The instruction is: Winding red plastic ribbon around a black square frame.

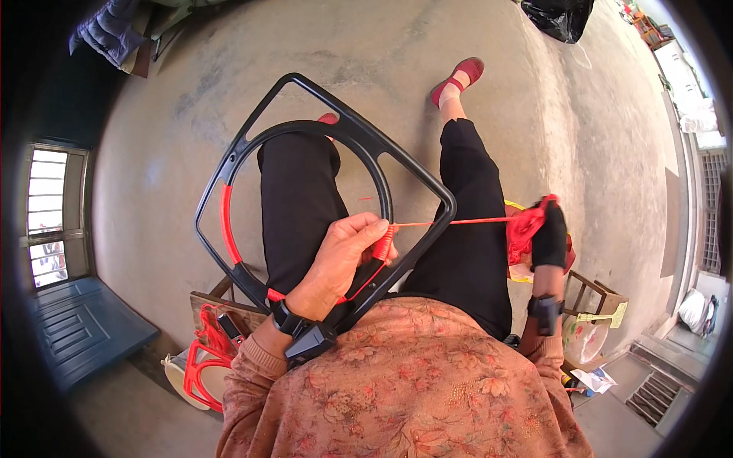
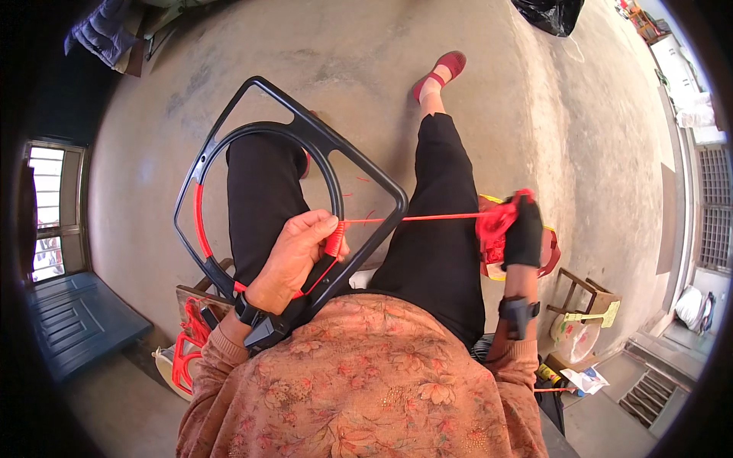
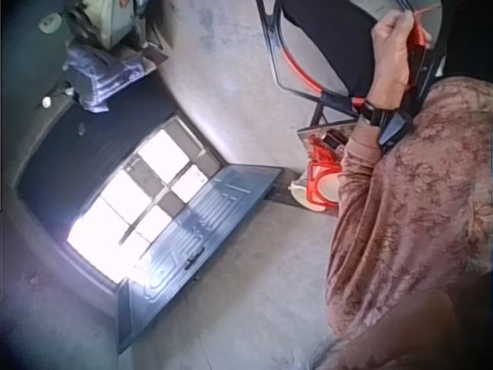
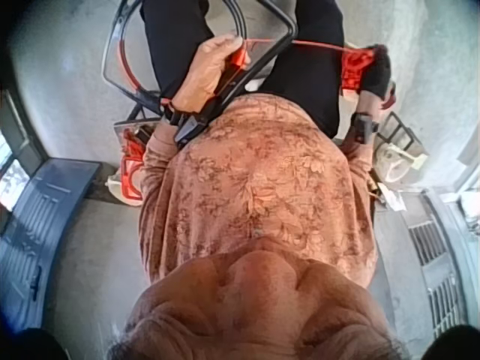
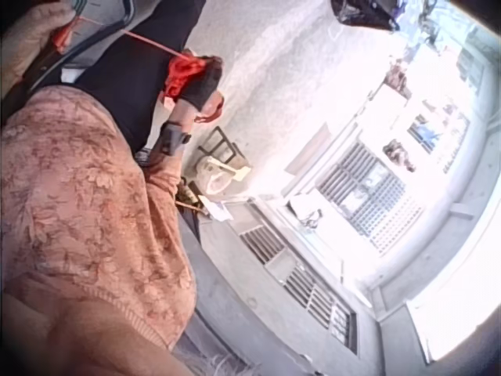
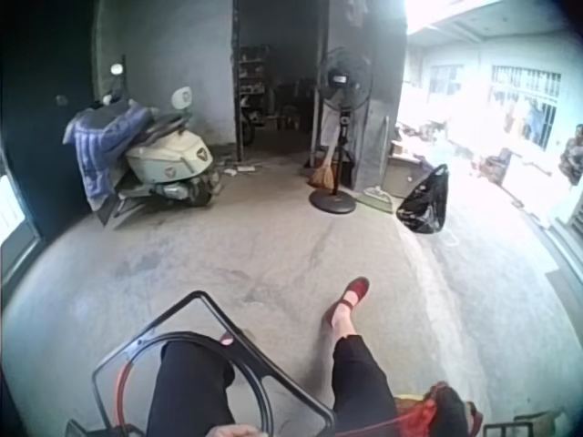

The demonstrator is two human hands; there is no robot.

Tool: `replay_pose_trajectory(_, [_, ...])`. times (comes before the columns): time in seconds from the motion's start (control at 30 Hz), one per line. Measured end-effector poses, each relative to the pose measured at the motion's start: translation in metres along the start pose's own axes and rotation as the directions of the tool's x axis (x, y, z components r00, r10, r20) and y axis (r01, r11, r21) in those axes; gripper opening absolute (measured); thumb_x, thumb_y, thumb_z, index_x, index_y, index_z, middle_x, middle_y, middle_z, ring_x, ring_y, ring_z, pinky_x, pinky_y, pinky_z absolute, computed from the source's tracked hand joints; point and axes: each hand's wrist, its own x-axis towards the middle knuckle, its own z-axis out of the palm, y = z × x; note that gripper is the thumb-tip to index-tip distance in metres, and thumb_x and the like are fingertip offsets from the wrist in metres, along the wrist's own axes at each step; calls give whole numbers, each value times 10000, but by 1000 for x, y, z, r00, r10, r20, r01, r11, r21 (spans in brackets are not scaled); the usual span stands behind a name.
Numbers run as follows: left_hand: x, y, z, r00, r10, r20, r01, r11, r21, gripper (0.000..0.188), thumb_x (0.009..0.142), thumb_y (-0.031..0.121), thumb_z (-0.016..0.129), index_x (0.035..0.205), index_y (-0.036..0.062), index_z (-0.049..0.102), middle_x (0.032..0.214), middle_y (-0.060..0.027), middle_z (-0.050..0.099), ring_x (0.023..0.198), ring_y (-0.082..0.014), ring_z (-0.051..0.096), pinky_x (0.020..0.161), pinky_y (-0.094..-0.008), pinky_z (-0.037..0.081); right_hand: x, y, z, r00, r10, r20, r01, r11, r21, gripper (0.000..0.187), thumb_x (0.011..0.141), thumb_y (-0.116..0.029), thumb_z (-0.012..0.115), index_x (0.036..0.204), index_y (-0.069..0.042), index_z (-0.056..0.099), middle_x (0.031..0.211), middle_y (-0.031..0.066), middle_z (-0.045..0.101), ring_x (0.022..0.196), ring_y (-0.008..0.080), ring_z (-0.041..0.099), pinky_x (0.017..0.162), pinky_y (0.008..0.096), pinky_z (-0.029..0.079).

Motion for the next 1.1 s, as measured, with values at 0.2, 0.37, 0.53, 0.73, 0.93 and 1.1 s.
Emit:
replay_pose_trajectory(0.2, [-13,13,2,999,27,-19,-27,1000,-2,189,949,166,528,923,-9,595,708,-86,627,636,-132,614,613,-247,508,8,-21,44,997,-66,-27,60,980,-189,234,927,-227,571,1069,-41,572,984,90,627,900,163,600,790,289,492])
replay_pose_trajectory(0.37, [-14,24,9,998,-56,24,54,996,71,221,953,169,521,979,-40,590,735,-97,632,654,-137,615,641,-251,515,-12,7,142,953,-294,77,304,907,-293,155,820,-82,669,950,-25,606,866,27,616,789,109,577,730,258,469])
replay_pose_trajectory(0.53, [-6,5,16,989,-123,80,121,992,27,253,962,188,520,1008,-52,586,769,-98,636,669,-141,616,664,-246,520,-55,24,228,939,-74,337,151,967,-207,273,866,-140,620,1101,-10,572,929,37,606,772,112,550,707,256,454])
replay_pose_trajectory(0.73, [-7,-8,11,999,-44,16,45,998,-42,240,951,156,539,1108,-24,567,884,-81,647,791,-164,642,745,-278,536,-87,2,248,502,402,766,-730,672,125,527,884,-288,613,1263,48,464,1039,89,612,888,146,577,848,275,457])
replay_pose_trajectory(0.93, [1,-18,5,993,85,80,-90,994,62,238,926,90,564,1144,-4,575,991,-27,648,937,-144,629,892,-301,504,-70,24,234,415,188,890,-523,850,64,680,824,-317,670,1327,55,405,1196,174,573,1038,213,591,926,324,463])
replay_pose_trajectory(1.1, [-2,-9,6,993,83,86,-83,997,-2,193,936,114,561,1069,-19,602,930,-55,657,796,-126,639,740,-263,532,-64,32,211,589,238,773,-366,930,-8,528,847,-232,650,1265,38,470,1195,156,573,958,198,607,867,315,488])
